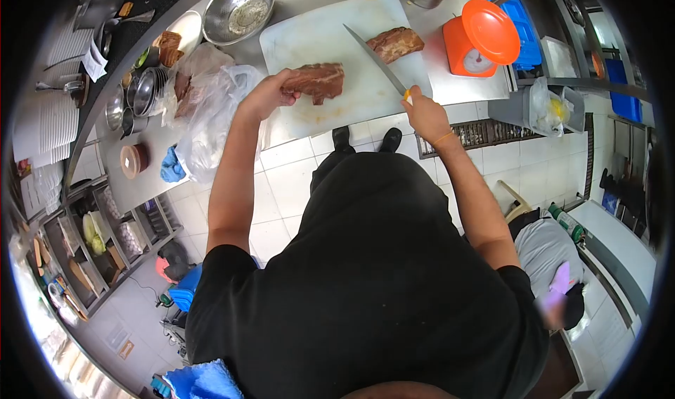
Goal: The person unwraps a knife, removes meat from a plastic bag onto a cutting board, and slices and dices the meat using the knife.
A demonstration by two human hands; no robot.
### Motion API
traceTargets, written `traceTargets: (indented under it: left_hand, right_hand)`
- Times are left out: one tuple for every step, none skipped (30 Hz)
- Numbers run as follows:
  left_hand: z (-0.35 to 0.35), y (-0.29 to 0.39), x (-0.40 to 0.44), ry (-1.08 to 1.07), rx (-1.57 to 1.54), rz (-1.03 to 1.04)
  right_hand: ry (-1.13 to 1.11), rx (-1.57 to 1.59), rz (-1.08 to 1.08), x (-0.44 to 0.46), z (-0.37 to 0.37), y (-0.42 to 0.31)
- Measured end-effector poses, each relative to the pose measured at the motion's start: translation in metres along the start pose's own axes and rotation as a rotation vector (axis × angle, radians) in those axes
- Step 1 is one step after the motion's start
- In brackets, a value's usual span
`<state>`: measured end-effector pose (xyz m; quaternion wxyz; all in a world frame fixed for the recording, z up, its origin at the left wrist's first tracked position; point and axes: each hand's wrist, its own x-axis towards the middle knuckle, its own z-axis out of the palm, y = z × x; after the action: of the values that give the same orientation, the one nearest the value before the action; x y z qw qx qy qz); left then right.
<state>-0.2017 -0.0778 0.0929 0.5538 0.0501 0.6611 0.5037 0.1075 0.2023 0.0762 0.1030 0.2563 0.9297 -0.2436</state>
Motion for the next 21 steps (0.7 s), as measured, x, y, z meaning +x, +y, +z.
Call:
traceTargets:
  left_hand:
    - [-0.005,0.000,0.011,-0.025,-0.028,-0.063]
    - [-0.010,-0.003,0.020,-0.050,-0.058,-0.125]
    - [-0.006,0.001,0.018,0.067,-0.037,-0.138]
    - [0.001,0.011,0.014,0.183,-0.016,-0.147]
    - [0.008,0.018,0.013,0.297,0.006,-0.157]
    - [0.011,0.017,0.016,0.380,0.098,-0.115]
    - [0.012,0.016,0.017,0.465,0.190,-0.073]
    - [0.013,0.014,0.018,0.553,0.281,-0.030]
    - [0.017,0.005,0.018,0.641,0.419,0.129]
    - [0.024,-0.009,0.019,0.723,0.560,0.288]
    - [0.031,-0.023,0.021,0.798,0.701,0.452]
    - [0.040,-0.034,0.021,0.825,0.807,0.553]
    - [0.052,-0.042,0.020,0.848,0.912,0.656]
    - [0.063,-0.050,0.020,0.870,1.017,0.759]
    - [0.077,-0.053,0.017,0.872,1.010,0.780]
    - [0.090,-0.056,0.013,0.874,1.003,0.797]
    - [0.100,-0.057,0.011,0.877,0.996,0.815]
    - [0.105,-0.062,0.016,0.890,0.979,0.817]
    - [0.109,-0.066,0.021,0.902,0.961,0.817]
    - [0.111,-0.069,0.026,0.913,0.944,0.817]
    - [0.113,-0.070,0.028,0.915,0.953,0.800]
  right_hand:
    - [0.008,0.007,-0.009,0.000,0.001,0.001]
    - [0.016,0.011,-0.019,-0.001,0.001,0.001]
    - [0.009,0.013,-0.016,0.000,0.002,0.003]
    - [0.005,0.014,-0.013,0.001,0.004,0.004]
    - [0.001,0.015,-0.008,0.002,0.005,0.006]
    - [-0.002,0.009,-0.002,0.001,0.002,0.004]
    - [-0.007,0.003,0.000,0.000,0.000,0.002]
    - [-0.013,-0.002,-0.001,0.000,-0.003,-0.001]
    - [-0.014,-0.016,-0.004,0.000,-0.004,-0.002]
    - [-0.016,-0.029,-0.006,0.000,-0.005,-0.004]
    - [-0.017,-0.042,-0.006,-0.001,-0.006,-0.005]
    - [-0.008,-0.052,-0.009,-0.001,-0.006,-0.006]
    - [0.001,-0.064,-0.012,-0.002,-0.007,-0.008]
    - [0.009,-0.076,-0.016,-0.003,-0.009,-0.010]
    - [0.020,-0.079,-0.028,-0.005,-0.011,-0.013]
    - [0.029,-0.081,-0.041,-0.009,-0.014,-0.017]
    - [0.038,-0.083,-0.053,-0.012,-0.017,-0.021]
    - [0.029,-0.071,-0.063,-0.016,-0.018,-0.026]
    - [0.019,-0.059,-0.071,-0.020,-0.019,-0.031]
    - [0.010,-0.047,-0.079,-0.024,-0.020,-0.038]
    - [-0.012,-0.044,-0.087,-0.029,-0.022,-0.046]
